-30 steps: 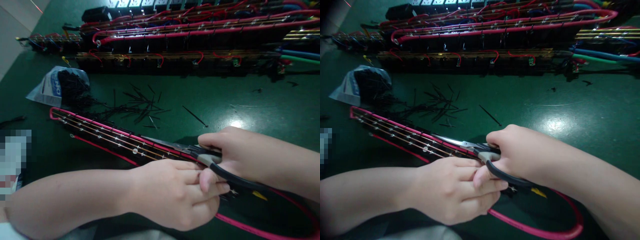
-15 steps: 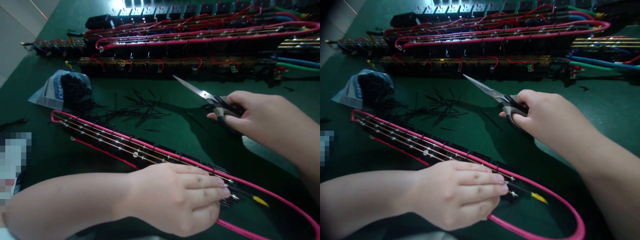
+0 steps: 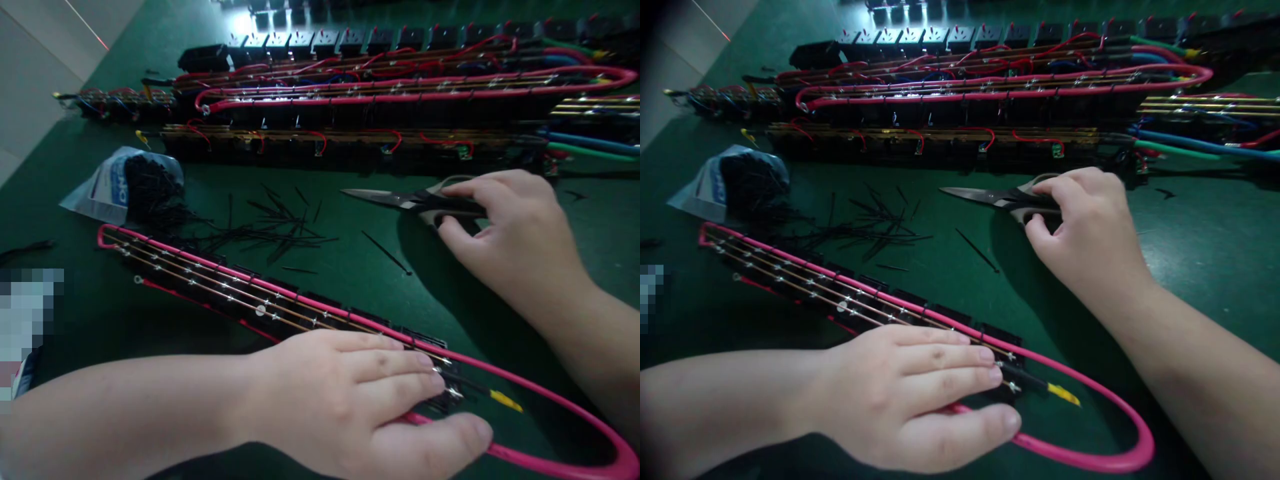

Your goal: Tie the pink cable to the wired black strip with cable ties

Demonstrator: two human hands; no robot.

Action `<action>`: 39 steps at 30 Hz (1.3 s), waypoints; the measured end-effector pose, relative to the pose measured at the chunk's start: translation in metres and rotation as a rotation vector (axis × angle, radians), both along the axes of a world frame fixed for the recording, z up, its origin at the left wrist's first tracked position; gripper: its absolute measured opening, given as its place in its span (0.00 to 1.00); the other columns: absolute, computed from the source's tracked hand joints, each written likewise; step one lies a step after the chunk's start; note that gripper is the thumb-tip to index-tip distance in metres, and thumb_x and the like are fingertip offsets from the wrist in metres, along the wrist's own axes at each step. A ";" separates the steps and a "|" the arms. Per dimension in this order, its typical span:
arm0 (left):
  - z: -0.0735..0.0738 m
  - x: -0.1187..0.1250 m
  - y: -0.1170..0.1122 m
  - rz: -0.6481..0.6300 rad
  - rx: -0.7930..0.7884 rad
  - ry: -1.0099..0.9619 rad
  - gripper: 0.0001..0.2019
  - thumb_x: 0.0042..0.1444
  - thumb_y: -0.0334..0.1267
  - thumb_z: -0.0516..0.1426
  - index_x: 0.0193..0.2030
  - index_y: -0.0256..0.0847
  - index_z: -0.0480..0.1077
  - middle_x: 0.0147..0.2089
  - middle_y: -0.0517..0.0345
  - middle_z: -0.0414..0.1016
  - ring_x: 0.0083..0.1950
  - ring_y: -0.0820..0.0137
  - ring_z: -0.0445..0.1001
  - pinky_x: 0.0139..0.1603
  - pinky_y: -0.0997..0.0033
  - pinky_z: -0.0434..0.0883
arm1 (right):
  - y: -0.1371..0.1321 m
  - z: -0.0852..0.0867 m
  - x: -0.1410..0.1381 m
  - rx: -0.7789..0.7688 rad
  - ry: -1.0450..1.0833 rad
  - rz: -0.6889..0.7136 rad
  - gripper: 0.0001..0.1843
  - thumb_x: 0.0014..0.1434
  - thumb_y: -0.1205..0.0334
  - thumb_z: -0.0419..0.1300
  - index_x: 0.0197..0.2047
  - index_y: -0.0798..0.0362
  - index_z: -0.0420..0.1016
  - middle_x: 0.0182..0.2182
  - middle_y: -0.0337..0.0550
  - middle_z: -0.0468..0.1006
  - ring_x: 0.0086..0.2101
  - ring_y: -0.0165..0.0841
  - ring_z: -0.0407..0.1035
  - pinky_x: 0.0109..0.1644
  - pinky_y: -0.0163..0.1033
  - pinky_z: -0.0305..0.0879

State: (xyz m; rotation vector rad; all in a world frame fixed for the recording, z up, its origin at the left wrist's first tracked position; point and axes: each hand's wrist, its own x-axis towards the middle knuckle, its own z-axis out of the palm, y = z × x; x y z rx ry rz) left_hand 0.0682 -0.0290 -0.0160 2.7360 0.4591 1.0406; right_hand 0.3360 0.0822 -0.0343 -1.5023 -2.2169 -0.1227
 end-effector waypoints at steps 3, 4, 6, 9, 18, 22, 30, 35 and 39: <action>0.002 0.004 0.002 0.013 -0.003 -0.038 0.09 0.70 0.39 0.64 0.54 0.45 0.82 0.48 0.63 0.88 0.55 0.74 0.85 0.63 0.75 0.80 | -0.008 0.007 -0.006 0.131 0.047 0.073 0.07 0.68 0.62 0.60 0.46 0.48 0.79 0.45 0.52 0.84 0.49 0.51 0.79 0.54 0.59 0.76; 0.002 0.005 0.002 0.023 0.004 -0.052 0.09 0.69 0.39 0.64 0.53 0.45 0.82 0.47 0.63 0.88 0.54 0.74 0.85 0.62 0.75 0.80 | -0.012 0.009 -0.009 0.149 0.068 0.131 0.07 0.68 0.64 0.59 0.45 0.46 0.79 0.44 0.49 0.84 0.48 0.48 0.80 0.52 0.56 0.78; 0.002 0.006 0.000 0.059 0.029 -0.076 0.08 0.68 0.39 0.65 0.52 0.46 0.83 0.45 0.63 0.88 0.53 0.72 0.86 0.61 0.73 0.82 | -0.017 0.012 -0.013 0.139 0.100 0.287 0.08 0.69 0.66 0.59 0.46 0.44 0.78 0.44 0.46 0.84 0.46 0.44 0.81 0.48 0.51 0.79; 0.002 0.005 -0.005 0.122 0.080 -0.082 0.10 0.66 0.39 0.65 0.53 0.46 0.82 0.44 0.61 0.88 0.52 0.69 0.86 0.62 0.68 0.82 | -0.021 0.013 -0.018 0.043 0.084 0.488 0.09 0.69 0.67 0.58 0.46 0.45 0.78 0.43 0.45 0.85 0.42 0.40 0.82 0.43 0.46 0.80; 0.002 0.000 -0.002 0.164 0.099 0.047 0.10 0.69 0.40 0.63 0.54 0.46 0.80 0.51 0.57 0.87 0.58 0.67 0.85 0.68 0.62 0.78 | -0.013 0.014 -0.019 -0.118 0.094 0.571 0.10 0.69 0.65 0.58 0.41 0.50 0.82 0.37 0.49 0.87 0.33 0.40 0.81 0.34 0.43 0.76; -0.002 -0.004 0.001 0.156 0.089 0.089 0.11 0.71 0.39 0.60 0.57 0.49 0.79 0.57 0.55 0.85 0.61 0.67 0.82 0.69 0.61 0.76 | -0.012 0.013 -0.019 -0.138 0.119 0.565 0.10 0.69 0.64 0.58 0.42 0.50 0.82 0.36 0.49 0.87 0.33 0.41 0.81 0.33 0.43 0.76; -0.001 -0.010 0.003 0.159 0.177 0.324 0.21 0.76 0.46 0.55 0.73 0.61 0.66 0.66 0.50 0.79 0.64 0.64 0.79 0.63 0.63 0.78 | -0.011 0.014 -0.018 -0.163 0.128 0.592 0.10 0.69 0.63 0.58 0.42 0.53 0.81 0.36 0.50 0.87 0.32 0.39 0.81 0.33 0.42 0.75; 0.000 -0.007 0.002 0.199 0.179 0.318 0.22 0.75 0.47 0.57 0.73 0.64 0.66 0.62 0.50 0.81 0.56 0.67 0.80 0.55 0.67 0.79 | -0.011 0.014 -0.019 -0.207 0.144 0.594 0.09 0.69 0.61 0.59 0.41 0.51 0.81 0.35 0.48 0.86 0.32 0.39 0.80 0.34 0.42 0.75; 0.003 -0.007 0.002 0.205 0.135 0.358 0.23 0.75 0.44 0.57 0.74 0.65 0.65 0.58 0.50 0.81 0.47 0.67 0.80 0.50 0.65 0.79 | -0.010 0.014 -0.019 -0.226 0.160 0.583 0.09 0.68 0.60 0.59 0.40 0.49 0.82 0.35 0.48 0.86 0.33 0.40 0.80 0.34 0.44 0.75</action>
